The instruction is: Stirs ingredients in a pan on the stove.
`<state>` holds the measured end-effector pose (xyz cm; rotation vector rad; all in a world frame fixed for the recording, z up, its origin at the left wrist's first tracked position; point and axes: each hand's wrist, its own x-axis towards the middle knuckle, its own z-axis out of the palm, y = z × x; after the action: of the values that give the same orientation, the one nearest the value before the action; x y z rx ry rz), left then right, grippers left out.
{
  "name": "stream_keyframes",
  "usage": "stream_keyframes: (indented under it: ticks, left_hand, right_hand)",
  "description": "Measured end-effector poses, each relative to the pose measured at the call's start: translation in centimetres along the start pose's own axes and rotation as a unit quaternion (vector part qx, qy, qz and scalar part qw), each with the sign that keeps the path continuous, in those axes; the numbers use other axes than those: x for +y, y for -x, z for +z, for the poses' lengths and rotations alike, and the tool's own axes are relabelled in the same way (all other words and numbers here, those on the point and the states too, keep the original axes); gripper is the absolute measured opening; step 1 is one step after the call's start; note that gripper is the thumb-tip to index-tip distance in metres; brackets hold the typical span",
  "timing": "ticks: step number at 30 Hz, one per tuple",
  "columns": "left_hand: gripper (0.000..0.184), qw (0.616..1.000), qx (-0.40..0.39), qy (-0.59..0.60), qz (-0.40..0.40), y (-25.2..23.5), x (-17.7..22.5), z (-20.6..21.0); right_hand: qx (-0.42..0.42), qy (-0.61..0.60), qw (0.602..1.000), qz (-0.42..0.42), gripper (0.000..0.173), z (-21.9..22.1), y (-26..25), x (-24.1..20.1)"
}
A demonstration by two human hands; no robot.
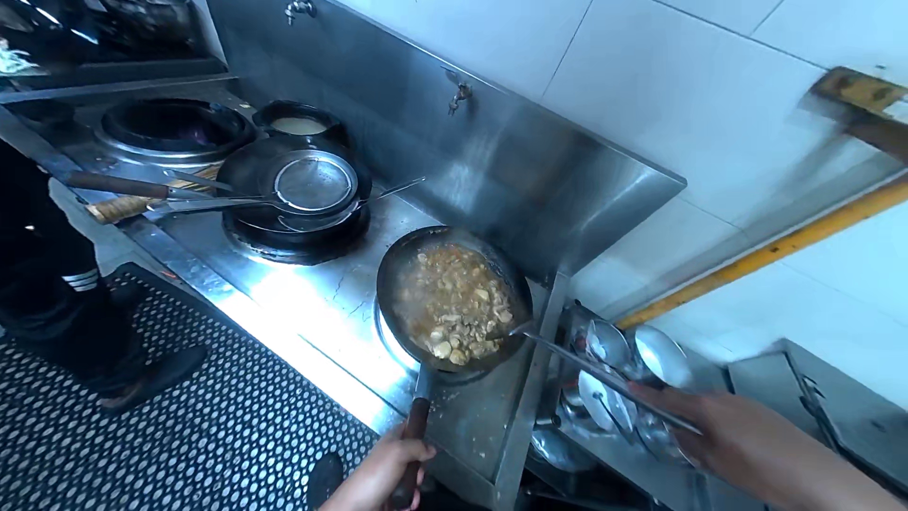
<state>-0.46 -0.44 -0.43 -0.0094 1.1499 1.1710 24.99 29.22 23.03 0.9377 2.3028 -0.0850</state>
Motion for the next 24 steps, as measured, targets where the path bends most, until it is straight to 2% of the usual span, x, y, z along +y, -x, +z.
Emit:
stream_keyframes:
  ticks: [4, 9, 17, 24]
  left_hand:
    - [0.047, 1.0, 0.002, 0.004, 0.003, 0.0, -0.1, 0.0]
    - [0.047, 1.0, 0.002, -0.001, 0.008, 0.3, 0.0, 0.0]
    - [0.05, 1.0, -0.007, -0.007, 0.008, 0.0, -0.2, -0.4]
    - [0.053, 0.999, -0.011, -0.036, -0.008, -0.1, 0.1, -0.6]
  right_hand:
    - [-0.05, -0.012, 0.998, -0.022, 0.06, -0.5, 0.4, -0.5]
    - [-0.09, -0.013, 0.996, -0.016, 0.062, 1.6, -4.0, -5.9]
    - [-0.027, -0.107, 0.993, 0.039, 0.073, 9.1, -12.2, -16.2]
    - [0.015, -0.158, 0.985, 0.062, 0.08, 10.4, -15.5, -20.2]
